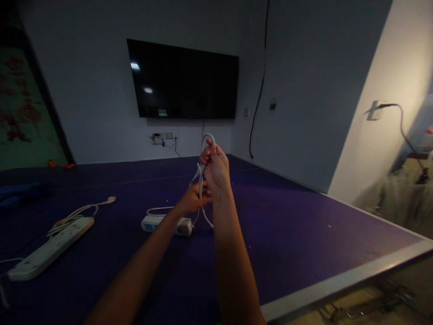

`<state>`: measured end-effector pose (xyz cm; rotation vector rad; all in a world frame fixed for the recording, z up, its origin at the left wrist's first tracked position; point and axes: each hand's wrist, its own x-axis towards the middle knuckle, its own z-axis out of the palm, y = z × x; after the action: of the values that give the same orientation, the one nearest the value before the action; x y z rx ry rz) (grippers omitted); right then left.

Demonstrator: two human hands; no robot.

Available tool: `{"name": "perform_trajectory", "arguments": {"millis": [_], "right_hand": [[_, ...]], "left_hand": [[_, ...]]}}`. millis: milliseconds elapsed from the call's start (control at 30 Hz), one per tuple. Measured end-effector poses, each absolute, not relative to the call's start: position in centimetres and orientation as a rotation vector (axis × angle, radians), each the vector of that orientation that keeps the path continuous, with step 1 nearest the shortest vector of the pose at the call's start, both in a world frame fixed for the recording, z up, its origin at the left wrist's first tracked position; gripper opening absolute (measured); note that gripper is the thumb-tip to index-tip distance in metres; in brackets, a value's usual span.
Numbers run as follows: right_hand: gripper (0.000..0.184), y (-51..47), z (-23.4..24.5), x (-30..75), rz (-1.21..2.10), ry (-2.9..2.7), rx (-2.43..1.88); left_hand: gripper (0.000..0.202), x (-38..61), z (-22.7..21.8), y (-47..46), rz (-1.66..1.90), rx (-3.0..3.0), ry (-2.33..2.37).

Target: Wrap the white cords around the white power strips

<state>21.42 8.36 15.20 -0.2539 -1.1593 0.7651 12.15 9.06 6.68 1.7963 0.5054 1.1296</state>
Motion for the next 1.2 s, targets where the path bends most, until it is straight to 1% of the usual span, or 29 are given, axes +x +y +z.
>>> {"name": "perform_trajectory", "arguments": {"millis": [167,200,367,500,667,800,900,1000,1033,1100,1200], "right_hand": [[0.034,8.2,15.5,21.1,0.682,-1.166,-0.276],[0.034,8.2,15.5,21.1,0.671,-1.164,-0.267],[0.027,8.2,15.5,21.2,0.686,-1.092,-0.177],[0.024,8.1,15.4,21.5,0.659,-1.045,-0.211],[0.029,7.9,15.1,22.4,0.655,-1.096,-0.380],[0.038,7.6,14.6,23.1,0.713,-1.173,-0.703],[0.040,7.7,14.4,23.2,0.518,-1.202,-0.872],[0.039,7.8,14.6,23.0,0.293,-1.187,-0.820],[0.043,7.7,14.8,22.9,0.274,-1.222,-0.780],[0.059,7.5,14.9,22.6,0.320,-1.367,-0.692],[0.076,7.2,14.7,22.2,0.514,-1.624,-0.537]], "left_hand": [[0.027,12.1,6.6,9.0,1.045,1.856,0.495],[0.027,12.1,6.7,8.9,1.043,1.882,0.500],[0.044,12.3,6.8,8.7,1.056,1.839,0.501],[0.045,11.8,7.4,8.6,1.235,1.610,0.502],[0.047,9.4,10.1,7.6,1.415,1.417,0.456],[0.045,6.9,12.5,6.2,1.395,1.415,0.433],[0.041,5.3,13.8,5.2,1.337,1.430,0.411],[0.039,4.3,14.7,4.3,1.297,1.419,0.427],[0.039,4.1,14.9,4.1,1.304,1.409,0.444],[0.037,3.8,15.3,3.6,1.343,1.380,0.481],[0.035,3.5,15.8,3.1,1.435,1.324,0.502]]}}
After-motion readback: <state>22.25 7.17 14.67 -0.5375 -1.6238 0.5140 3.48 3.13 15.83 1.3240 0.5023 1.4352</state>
